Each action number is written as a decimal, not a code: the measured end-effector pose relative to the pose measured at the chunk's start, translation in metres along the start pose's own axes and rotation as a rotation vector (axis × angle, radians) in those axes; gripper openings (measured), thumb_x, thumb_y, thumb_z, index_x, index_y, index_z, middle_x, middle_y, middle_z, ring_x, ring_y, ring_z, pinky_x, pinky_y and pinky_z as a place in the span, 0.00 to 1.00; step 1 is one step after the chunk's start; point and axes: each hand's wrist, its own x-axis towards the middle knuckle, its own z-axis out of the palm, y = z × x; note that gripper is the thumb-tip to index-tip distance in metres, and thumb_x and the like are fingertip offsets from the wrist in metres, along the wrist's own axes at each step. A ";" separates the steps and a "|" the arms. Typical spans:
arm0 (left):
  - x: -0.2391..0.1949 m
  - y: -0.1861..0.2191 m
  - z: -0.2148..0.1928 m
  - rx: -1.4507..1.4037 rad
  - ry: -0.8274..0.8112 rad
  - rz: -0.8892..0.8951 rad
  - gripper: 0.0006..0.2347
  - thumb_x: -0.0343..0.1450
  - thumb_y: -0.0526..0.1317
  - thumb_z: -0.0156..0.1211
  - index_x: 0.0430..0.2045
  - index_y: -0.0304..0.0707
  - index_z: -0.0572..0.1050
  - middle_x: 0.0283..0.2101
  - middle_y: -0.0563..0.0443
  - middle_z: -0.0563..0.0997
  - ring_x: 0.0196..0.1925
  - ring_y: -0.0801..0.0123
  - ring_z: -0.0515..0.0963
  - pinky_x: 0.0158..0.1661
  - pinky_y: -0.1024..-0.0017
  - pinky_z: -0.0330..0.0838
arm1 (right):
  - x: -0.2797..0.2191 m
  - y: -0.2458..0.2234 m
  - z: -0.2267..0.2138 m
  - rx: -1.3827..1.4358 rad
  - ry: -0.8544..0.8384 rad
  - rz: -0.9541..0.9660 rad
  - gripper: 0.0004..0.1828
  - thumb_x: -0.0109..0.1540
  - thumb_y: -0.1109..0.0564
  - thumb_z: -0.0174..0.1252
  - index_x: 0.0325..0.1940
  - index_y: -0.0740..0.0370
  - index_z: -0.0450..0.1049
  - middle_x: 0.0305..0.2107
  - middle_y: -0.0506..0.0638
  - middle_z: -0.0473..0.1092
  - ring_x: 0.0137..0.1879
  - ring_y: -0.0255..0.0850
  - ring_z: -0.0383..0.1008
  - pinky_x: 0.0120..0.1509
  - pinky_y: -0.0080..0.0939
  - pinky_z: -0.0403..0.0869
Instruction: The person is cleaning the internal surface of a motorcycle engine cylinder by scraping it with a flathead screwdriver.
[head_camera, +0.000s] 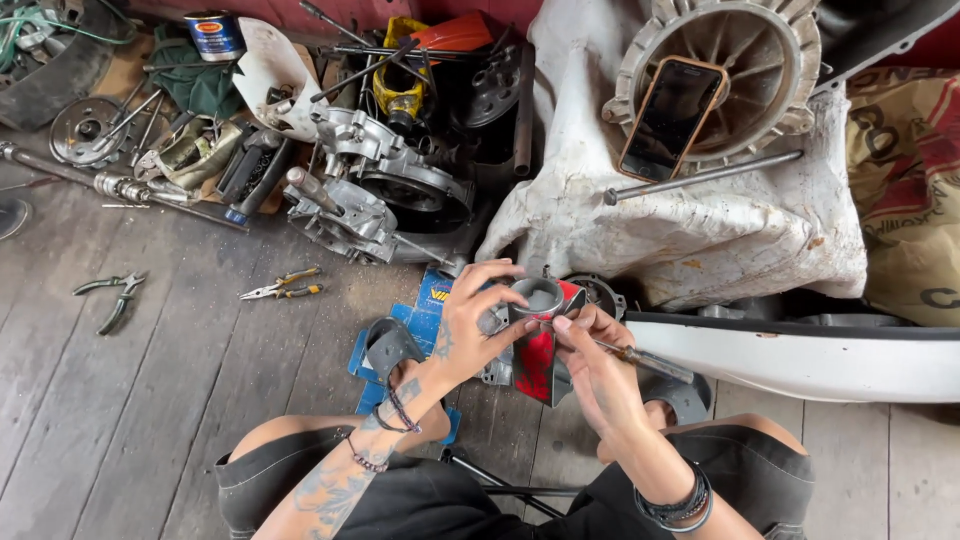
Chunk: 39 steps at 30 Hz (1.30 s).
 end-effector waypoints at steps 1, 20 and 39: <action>0.001 0.000 0.000 0.002 0.005 0.000 0.07 0.65 0.42 0.72 0.27 0.43 0.79 0.47 0.51 0.79 0.56 0.49 0.77 0.56 0.54 0.69 | 0.002 0.000 0.001 -0.002 -0.005 0.001 0.14 0.64 0.68 0.61 0.29 0.61 0.64 0.28 0.52 0.69 0.36 0.41 0.80 0.46 0.46 0.81; 0.043 0.025 -0.003 0.014 0.185 0.041 0.02 0.71 0.36 0.65 0.30 0.39 0.78 0.31 0.53 0.79 0.29 0.65 0.79 0.34 0.68 0.75 | -0.004 -0.024 0.003 -0.006 -0.028 -0.085 0.15 0.62 0.67 0.63 0.27 0.61 0.65 0.25 0.50 0.66 0.34 0.36 0.74 0.44 0.40 0.78; 0.054 0.021 0.059 -0.307 -0.174 -0.232 0.34 0.60 0.56 0.73 0.56 0.36 0.69 0.56 0.34 0.76 0.61 0.40 0.73 0.61 0.40 0.62 | 0.010 -0.082 -0.033 0.279 0.012 -0.141 0.11 0.65 0.66 0.58 0.34 0.57 0.63 0.25 0.46 0.69 0.40 0.46 0.82 0.46 0.41 0.76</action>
